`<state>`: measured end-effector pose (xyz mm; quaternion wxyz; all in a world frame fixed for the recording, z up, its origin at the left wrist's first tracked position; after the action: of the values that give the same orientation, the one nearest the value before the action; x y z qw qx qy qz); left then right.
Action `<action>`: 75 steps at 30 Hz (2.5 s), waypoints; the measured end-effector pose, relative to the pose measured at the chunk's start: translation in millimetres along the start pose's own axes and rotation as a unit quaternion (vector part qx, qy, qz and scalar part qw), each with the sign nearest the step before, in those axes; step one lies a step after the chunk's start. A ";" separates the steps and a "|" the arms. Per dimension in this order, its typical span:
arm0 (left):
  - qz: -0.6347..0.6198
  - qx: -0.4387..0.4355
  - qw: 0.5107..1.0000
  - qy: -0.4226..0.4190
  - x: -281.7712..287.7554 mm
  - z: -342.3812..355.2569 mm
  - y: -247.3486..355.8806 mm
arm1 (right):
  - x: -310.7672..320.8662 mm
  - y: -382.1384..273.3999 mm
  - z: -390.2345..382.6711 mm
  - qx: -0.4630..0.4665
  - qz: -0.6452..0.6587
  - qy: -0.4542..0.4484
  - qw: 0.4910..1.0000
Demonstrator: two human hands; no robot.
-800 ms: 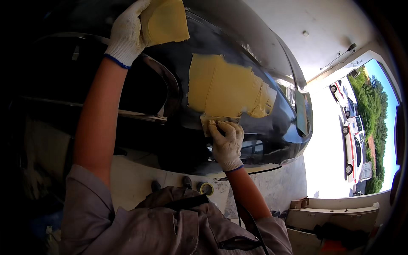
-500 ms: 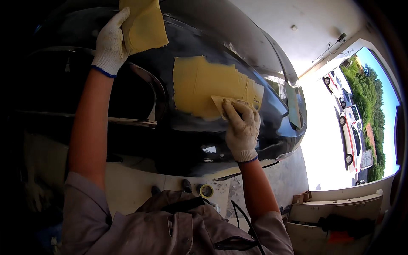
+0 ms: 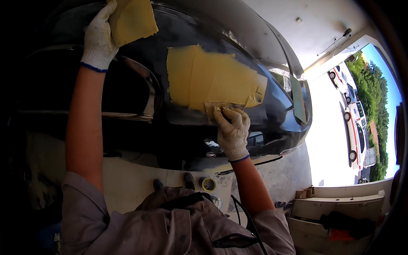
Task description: The person applies a yellow body filler to the rear quarter panel of a black car using a spreader. They smooth the filler over the surface and then use a sanding block to level the applied material. The person works on the area around the wheel arch and the lower side panel.
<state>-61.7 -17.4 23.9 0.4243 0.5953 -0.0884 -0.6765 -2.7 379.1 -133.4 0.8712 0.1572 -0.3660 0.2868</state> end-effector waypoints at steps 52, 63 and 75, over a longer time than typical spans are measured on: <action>0.023 -0.023 0.999 0.000 17.7 5.6 13.5 | 6.8 -21.5 61.9 0.021 0.009 0.053 0.998; -0.006 -0.012 1.000 0.024 22.1 7.0 10.9 | 58.7 -33.5 86.2 0.006 0.014 0.060 0.998; -0.078 0.057 0.995 -0.024 3.6 0.8 -1.0 | 0.7 -40.9 66.3 -0.007 0.025 -0.002 1.000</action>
<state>-62.7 -19.6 20.9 0.3334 0.6074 -0.0909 -0.7153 -13.5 315.1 -90.2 0.8640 0.1428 -0.3737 0.3056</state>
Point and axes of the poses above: each hand's wrist, its own z-axis towards the middle knuckle, its own x-axis out of the back of the hand, y = z × x, the point moved 7 cm from there along z, towards the middle knuckle, and after that the axes turned 9 degrees about -z, right-handed, at the moved point
